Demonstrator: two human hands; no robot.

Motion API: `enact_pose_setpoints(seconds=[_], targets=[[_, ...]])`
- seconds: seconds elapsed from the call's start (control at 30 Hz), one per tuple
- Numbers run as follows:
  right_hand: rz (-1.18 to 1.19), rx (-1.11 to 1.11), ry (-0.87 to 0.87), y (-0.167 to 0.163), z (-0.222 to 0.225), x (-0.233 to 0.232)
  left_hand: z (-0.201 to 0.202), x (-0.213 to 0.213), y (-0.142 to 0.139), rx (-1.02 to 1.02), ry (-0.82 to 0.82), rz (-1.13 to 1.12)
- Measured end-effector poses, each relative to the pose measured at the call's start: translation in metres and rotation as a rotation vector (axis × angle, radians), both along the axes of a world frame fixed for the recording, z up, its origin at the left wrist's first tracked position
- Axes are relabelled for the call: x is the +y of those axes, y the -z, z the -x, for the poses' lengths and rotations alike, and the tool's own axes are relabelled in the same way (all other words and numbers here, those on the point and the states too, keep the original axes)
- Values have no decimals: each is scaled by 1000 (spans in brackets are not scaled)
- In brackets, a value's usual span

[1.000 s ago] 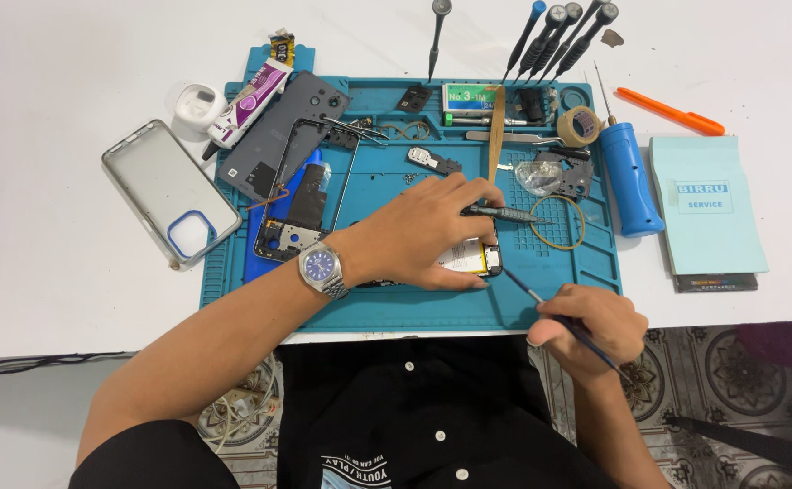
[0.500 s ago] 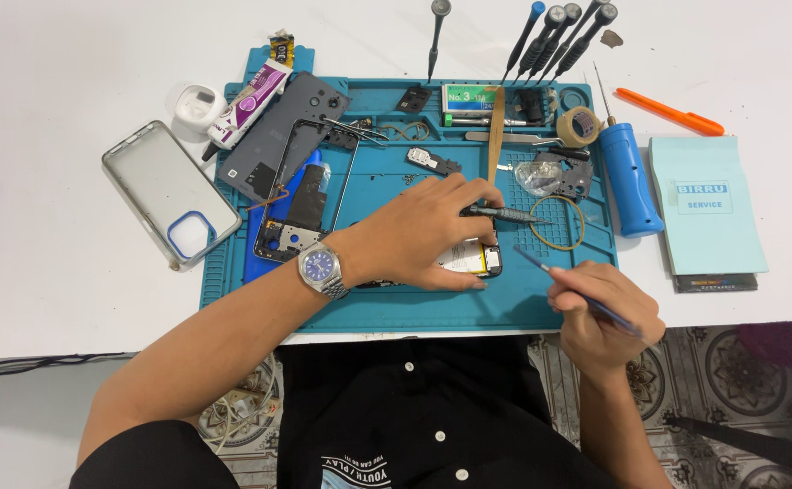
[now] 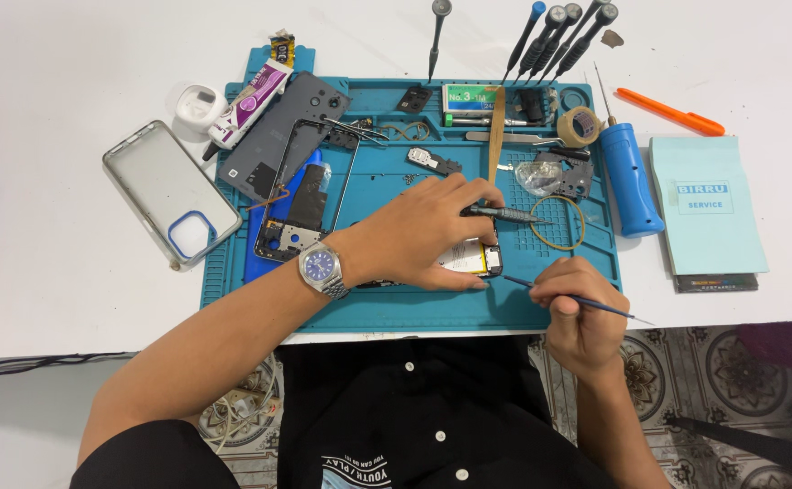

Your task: The person pries the battery out of an opened smartphone on a repair mat, first working a pry tool along the battery edge and then lifting and peeling the battery from the phone body by hand while holding the phone steady.

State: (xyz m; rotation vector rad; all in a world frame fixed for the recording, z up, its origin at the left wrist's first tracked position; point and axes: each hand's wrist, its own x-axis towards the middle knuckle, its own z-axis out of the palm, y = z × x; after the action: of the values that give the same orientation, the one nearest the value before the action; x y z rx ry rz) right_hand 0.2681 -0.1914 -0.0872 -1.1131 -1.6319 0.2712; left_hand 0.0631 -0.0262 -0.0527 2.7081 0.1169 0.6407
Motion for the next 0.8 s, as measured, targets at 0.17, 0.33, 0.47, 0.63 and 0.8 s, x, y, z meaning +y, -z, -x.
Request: enact_pose_setpoints(seconds=[0.17,0.33,0.47,0.63,0.8], targets=[[20,-49,8,1,0,1,-1,0,0,2,-1,-2],[33,-51,4,2,-1,1,-1,0,1,2,-2,-5],[55,-31,-2,4,-1,2,0,1,1,2,-1,-8],[118,54,-51,3,-1,2,-1,1,1,11,-4,-3],[264,130,-42,0,1,7,-1,0,0,21,-6,10]])
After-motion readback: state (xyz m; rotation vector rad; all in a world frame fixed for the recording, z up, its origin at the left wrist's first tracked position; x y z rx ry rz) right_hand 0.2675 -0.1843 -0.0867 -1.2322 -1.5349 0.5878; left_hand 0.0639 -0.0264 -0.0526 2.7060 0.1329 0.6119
